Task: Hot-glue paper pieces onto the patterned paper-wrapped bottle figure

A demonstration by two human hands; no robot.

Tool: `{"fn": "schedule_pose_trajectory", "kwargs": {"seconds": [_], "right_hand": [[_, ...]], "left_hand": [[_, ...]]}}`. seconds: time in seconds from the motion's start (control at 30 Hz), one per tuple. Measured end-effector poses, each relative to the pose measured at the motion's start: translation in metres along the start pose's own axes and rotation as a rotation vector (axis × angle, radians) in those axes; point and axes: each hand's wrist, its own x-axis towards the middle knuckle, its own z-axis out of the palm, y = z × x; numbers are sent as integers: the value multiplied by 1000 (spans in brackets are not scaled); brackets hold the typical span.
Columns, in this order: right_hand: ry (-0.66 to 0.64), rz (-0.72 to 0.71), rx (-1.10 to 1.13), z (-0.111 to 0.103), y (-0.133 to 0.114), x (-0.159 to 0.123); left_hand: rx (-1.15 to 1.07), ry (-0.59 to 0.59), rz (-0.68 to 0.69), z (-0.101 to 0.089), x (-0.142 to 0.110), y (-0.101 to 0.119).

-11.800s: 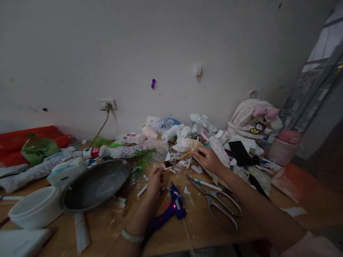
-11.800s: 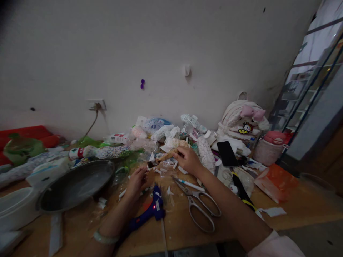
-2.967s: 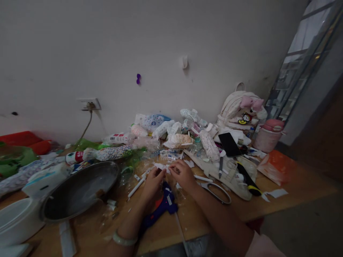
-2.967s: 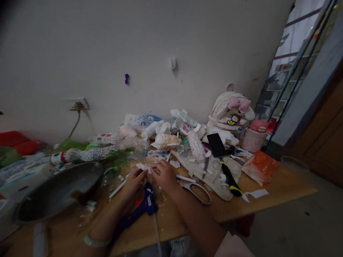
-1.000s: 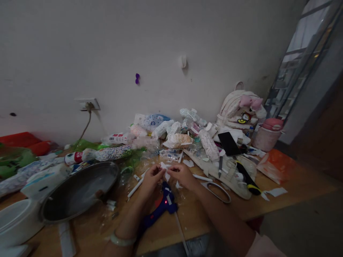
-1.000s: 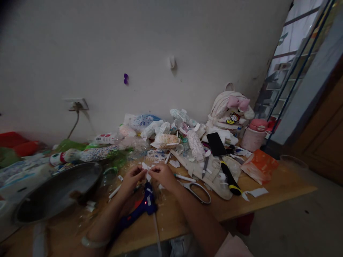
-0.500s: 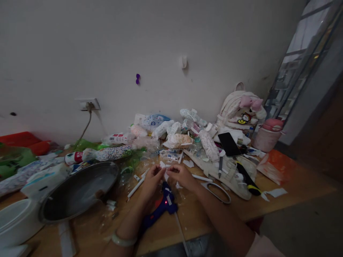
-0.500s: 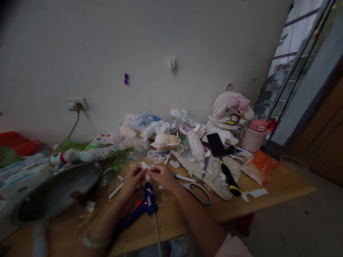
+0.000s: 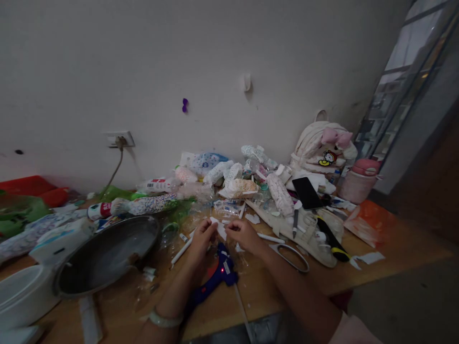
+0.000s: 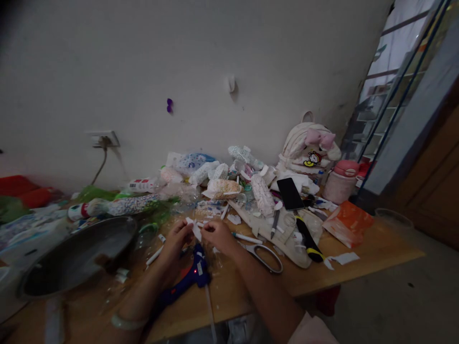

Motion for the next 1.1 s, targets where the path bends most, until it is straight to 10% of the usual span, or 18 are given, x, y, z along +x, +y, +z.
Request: {"fn": "schedule_pose_trajectory", "kwargs": {"seconds": [1.1], "right_hand": [[79,-151,-22,5,8,3]], "left_hand": [[-10,9,27,1,-2,6]]}}
